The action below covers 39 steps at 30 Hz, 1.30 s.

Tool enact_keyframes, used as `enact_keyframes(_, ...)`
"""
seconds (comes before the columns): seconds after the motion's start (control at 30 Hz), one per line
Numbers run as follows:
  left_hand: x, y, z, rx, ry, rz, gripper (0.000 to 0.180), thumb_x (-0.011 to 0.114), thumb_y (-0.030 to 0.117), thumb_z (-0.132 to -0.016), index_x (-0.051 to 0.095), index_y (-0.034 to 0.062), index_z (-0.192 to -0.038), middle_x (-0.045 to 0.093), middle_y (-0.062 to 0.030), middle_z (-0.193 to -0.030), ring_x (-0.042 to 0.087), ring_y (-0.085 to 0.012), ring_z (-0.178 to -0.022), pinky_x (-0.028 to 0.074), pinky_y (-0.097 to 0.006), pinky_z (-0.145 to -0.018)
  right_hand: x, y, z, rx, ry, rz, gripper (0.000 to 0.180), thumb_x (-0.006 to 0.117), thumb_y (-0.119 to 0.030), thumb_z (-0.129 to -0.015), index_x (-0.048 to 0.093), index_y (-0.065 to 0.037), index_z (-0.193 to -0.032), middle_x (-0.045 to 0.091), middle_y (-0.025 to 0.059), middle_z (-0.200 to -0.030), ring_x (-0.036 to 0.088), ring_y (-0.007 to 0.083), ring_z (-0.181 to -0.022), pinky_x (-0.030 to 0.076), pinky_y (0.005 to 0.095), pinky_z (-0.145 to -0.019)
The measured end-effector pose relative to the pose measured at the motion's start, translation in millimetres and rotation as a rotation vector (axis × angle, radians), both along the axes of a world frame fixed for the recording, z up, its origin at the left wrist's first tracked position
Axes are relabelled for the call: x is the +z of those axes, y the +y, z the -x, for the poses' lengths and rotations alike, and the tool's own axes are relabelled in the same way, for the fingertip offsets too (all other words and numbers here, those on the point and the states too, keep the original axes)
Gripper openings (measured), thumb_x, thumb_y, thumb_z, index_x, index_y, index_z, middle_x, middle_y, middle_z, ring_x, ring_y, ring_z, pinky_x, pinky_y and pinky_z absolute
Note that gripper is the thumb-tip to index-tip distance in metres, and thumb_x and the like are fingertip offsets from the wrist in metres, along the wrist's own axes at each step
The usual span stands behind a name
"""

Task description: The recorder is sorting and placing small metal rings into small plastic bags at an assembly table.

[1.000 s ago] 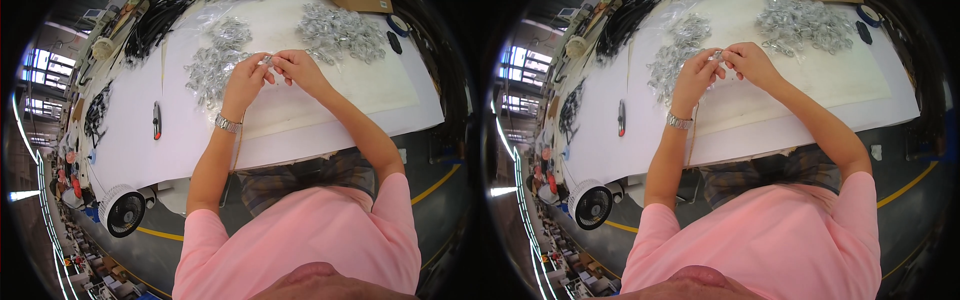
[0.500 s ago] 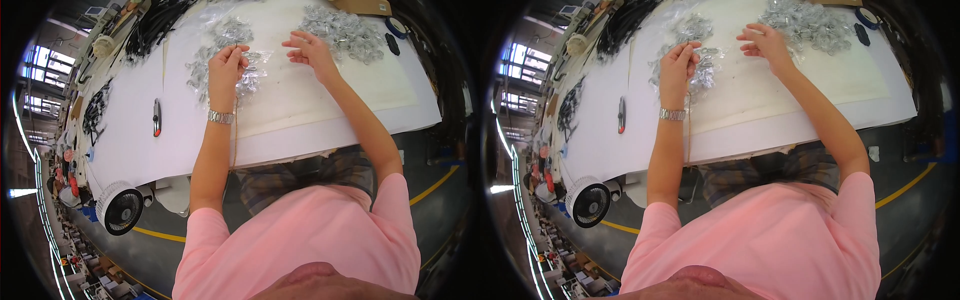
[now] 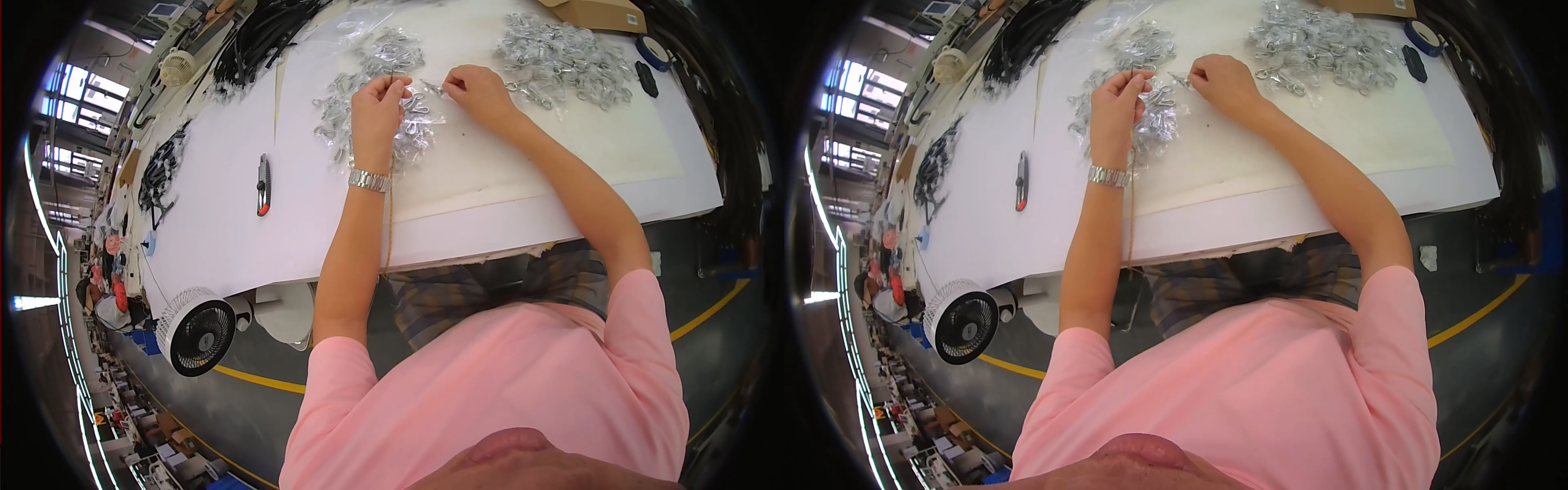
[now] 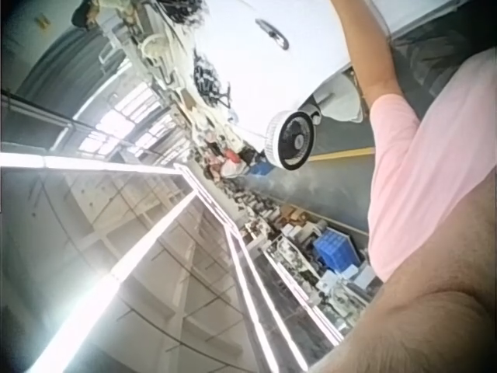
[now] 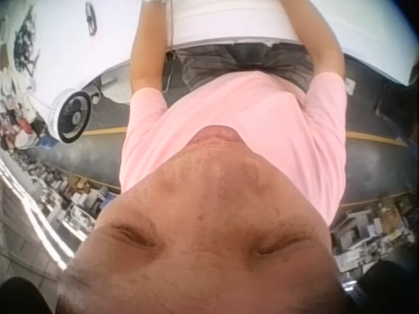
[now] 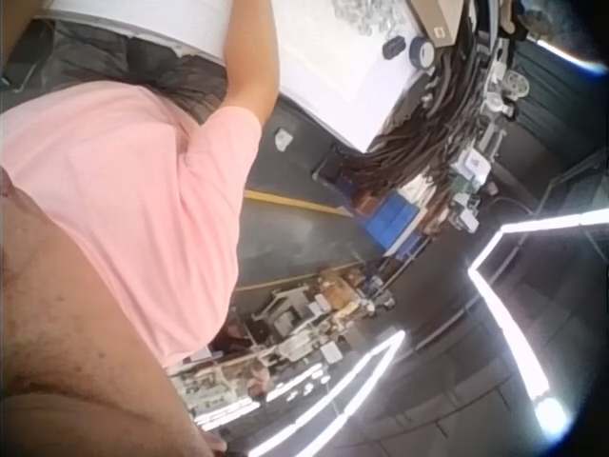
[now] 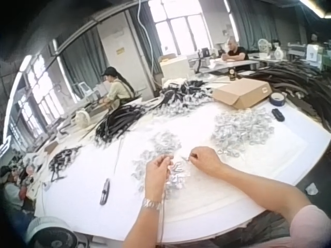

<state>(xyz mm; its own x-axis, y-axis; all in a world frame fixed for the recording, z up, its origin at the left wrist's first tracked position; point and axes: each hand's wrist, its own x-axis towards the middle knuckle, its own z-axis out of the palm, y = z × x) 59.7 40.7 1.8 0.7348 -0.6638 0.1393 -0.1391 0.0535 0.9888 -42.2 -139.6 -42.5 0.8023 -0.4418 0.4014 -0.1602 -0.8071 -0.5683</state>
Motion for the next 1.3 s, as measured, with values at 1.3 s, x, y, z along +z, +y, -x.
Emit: enact_keyframes(1.3, -1, -13, 32, -0.075, -0.714, 0.004, 0.016, 0.070, 0.017, -0.097, 0.070, 0.0014, -0.095, 0.066, -0.0024, -0.074, 0.048, -0.0074, -0.055, 0.037, -0.027, -0.050, 35, -6, 64, 0.555, 0.305, -1.200, 0.027, 0.067, -0.030, -0.102, 0.070, -0.004, -0.110, 0.077, 0.0107, -0.101, 0.075, 0.0172, -0.089, 0.061, 0.0321, -0.080)
